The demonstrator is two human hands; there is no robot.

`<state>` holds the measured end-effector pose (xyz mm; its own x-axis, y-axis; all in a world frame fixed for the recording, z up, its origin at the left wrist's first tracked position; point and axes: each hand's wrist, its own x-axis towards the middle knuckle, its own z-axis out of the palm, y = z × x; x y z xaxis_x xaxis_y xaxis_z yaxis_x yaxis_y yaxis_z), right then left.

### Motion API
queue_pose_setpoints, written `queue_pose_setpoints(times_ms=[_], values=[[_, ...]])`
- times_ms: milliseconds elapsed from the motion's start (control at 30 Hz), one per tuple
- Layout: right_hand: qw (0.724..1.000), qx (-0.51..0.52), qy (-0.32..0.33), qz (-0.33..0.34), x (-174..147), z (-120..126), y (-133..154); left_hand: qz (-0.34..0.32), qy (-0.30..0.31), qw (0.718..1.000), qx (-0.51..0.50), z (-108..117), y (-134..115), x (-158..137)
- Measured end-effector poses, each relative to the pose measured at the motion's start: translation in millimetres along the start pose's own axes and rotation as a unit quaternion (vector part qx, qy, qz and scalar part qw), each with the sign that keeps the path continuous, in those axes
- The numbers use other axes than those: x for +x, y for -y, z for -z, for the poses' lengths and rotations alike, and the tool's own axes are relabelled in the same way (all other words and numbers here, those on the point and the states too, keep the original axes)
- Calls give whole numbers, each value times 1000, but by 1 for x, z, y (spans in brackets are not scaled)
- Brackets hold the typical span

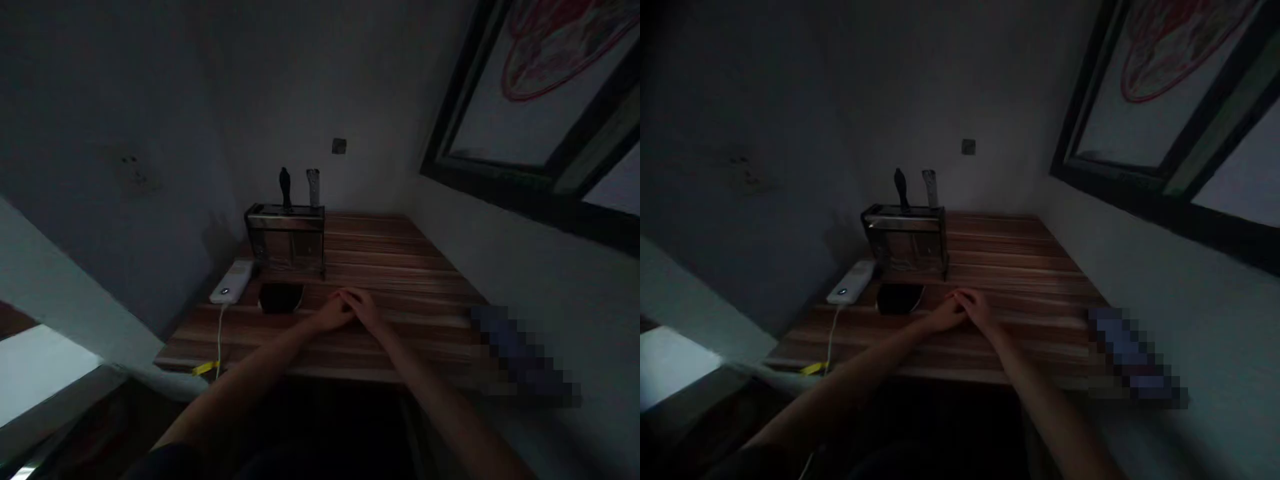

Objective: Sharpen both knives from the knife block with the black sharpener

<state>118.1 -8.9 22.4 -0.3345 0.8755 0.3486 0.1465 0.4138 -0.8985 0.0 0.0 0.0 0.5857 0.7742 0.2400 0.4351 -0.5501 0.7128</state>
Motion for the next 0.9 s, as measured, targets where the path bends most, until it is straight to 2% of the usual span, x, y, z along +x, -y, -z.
queue_pose_setpoints(times_ms=[200, 467, 733, 900], values=[[1000, 9, -1, 12, 1, 0, -2, 0, -6, 1000, -1, -3, 5, 1], [999, 42, 8, 9, -2, 0, 3, -11, -6, 999, 43, -1, -1, -4], [999, 32, 7, 23, -6, -1, 7, -75, 11, 982, 170, 8, -24, -12], [999, 27, -6, 22, -10, -2, 14, -102, 43, 960, 258, 24, -41, -23]])
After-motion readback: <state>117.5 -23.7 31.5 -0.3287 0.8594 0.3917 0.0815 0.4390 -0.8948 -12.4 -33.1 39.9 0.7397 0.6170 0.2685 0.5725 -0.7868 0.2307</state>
